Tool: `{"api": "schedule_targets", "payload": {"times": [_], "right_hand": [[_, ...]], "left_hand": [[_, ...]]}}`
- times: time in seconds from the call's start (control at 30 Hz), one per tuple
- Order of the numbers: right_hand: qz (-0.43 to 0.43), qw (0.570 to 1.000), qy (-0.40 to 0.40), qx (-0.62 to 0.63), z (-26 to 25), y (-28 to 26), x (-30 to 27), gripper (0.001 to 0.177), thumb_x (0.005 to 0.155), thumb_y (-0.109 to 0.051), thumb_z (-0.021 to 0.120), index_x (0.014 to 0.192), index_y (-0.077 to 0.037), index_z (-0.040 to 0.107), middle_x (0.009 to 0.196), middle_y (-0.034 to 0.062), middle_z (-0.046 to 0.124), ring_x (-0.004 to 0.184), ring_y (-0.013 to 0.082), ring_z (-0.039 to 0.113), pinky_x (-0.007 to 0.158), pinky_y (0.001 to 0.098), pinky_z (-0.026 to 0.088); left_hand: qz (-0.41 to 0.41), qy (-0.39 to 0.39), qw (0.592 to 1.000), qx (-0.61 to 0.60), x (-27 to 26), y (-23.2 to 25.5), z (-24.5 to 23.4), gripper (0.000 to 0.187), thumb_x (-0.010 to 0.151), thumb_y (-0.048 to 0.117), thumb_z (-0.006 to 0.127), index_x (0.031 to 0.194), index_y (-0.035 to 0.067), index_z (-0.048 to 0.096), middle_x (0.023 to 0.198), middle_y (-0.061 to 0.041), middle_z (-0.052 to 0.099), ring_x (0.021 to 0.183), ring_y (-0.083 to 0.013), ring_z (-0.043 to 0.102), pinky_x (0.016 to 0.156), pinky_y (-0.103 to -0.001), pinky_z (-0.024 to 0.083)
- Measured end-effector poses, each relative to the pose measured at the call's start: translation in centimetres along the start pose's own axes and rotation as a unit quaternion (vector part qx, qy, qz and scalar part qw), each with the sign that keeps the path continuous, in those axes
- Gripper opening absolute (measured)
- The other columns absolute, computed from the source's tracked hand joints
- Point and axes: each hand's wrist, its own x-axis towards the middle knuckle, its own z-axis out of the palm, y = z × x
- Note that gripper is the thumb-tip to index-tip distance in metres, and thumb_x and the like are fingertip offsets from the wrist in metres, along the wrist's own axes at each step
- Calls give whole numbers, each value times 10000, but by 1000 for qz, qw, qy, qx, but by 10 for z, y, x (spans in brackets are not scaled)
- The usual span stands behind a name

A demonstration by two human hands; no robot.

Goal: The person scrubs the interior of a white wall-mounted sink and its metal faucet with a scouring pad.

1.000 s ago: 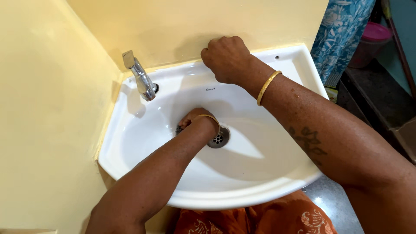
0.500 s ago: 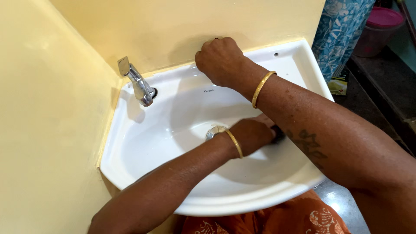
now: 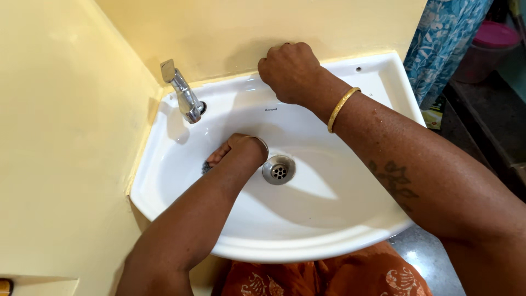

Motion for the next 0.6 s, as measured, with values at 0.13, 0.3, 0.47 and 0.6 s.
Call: {"api": "schedule_targets", "payload": {"times": [0.13,0.3,0.47,0.6], "right_hand": [[0,1000,9,3,3,-1,1,43,768,-58,697,803,-81,707,803,138,705,759,304,719,582,415,543],[7,1000,23,14,4,0,1,39,735,-56,701,732,-95,704,781,132,699,752,297,713,578,409,534],[7,999,22,24,0,-1,0,74,738,-43,703,695,-101,688,761,123,690,734,293,705,563,407,521],[10,1000,-11,15,-3,0,1,72,744,-17,691,708,-78,676,765,127,686,729,284,705,551,400,520]], "left_hand": [[82,181,972,-128,10,6,-9,328,837,156,792,1149,61,759,1187,-180,728,1083,-351,724,889,-444,610],[203,577,741,-279,-14,63,-13,68,759,135,733,793,96,778,924,-137,747,952,-342,703,787,-445,575],[305,784,530,-104,-63,96,-7,175,741,18,664,873,-85,714,850,-215,689,799,-318,675,581,-402,549],[229,780,582,22,-63,79,-9,113,779,35,679,848,-47,713,799,-195,686,722,-308,679,574,-407,555]]}}
